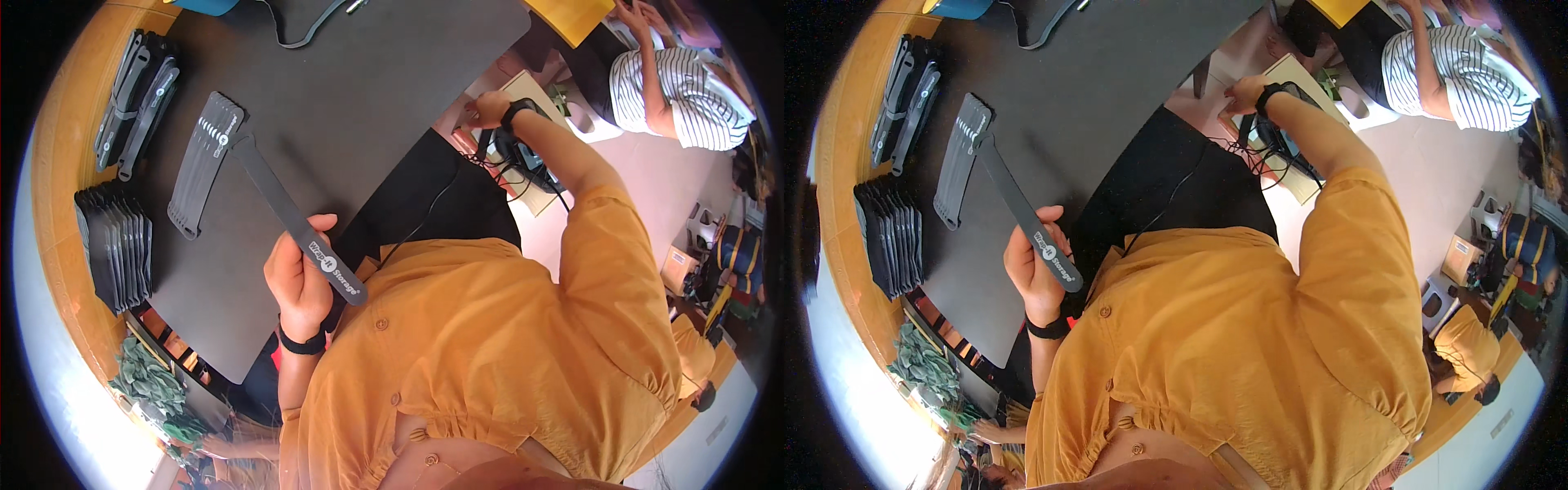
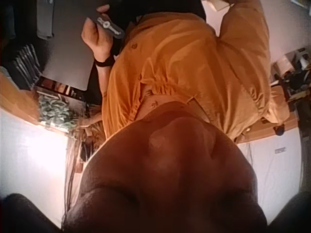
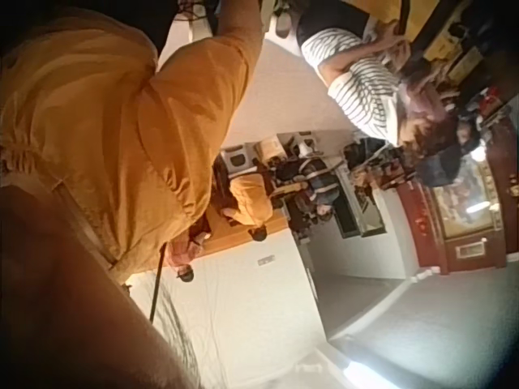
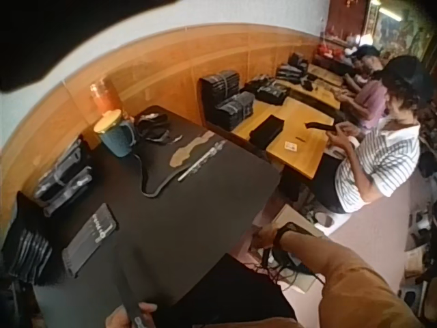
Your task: Assembling and inspecting small black straps using a precision tool at a workstation.
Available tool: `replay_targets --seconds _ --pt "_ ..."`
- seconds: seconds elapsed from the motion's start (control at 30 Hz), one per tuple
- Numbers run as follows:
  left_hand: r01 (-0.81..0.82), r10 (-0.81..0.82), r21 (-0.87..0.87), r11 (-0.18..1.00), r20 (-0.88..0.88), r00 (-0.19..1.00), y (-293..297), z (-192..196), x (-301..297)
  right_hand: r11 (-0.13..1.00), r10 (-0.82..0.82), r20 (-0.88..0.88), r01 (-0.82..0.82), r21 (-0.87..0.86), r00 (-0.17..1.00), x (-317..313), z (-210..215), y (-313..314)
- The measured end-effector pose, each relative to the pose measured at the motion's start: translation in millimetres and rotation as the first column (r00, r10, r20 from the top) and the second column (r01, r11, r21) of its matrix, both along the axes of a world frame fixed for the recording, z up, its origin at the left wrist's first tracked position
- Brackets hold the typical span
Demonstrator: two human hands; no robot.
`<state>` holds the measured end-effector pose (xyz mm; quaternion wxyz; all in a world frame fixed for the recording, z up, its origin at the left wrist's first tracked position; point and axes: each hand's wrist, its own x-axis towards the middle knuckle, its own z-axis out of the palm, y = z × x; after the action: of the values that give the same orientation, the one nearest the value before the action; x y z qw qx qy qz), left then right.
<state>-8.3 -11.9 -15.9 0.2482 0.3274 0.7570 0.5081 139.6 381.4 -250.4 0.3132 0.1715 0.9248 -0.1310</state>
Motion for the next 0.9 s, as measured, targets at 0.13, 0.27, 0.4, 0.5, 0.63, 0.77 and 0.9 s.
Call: replay_targets --seconds 0.13,0.27,0.4,0.5,0.63,0.77,0.9 --pt "-0.004 0.004 0.005 1.0 0.001 1.0 2 4 2 1.0 0.007 0.113 -0.009 0.011 0.994 -10 -17 -19" --pt "-0.009 0.009 0.0 1.0 0.015 1.0 2 5 3 0.998 0.041 0.077 -0.044 0.034 0.996 -5 -37 -23" --pt "0.007 -0.007 0.022 1.0 0.005 1.0 1 5 2 0.999 0.048 0.121 -0.051 0.018 0.992 -7 -32 -43" --pt "0.011 -0.011 0.009 1.0 -0.012 1.0 -2 4 2 0.993 0.117 0.229 -0.115 -0.023 0.966 -15 -1 -56" --pt "0.051 -0.05 0.047 0.998 -0.022 0.999 4 3 -1 0.993 -0.056 0.084 0.064 -0.095 0.995 -3 -15 -40" --pt "0.059 -0.057 0.054 0.997 -0.023 0.998 4 4 -1 0.982 -0.143 -0.2 0.114 -0.151 0.969 8 3 -14" --pt "0.041 -0.045 0.056 0.998 0.064 0.997 6 15 3 0.991 -0.133 -0.444 0.119 -0.06 0.886 36 77 18"
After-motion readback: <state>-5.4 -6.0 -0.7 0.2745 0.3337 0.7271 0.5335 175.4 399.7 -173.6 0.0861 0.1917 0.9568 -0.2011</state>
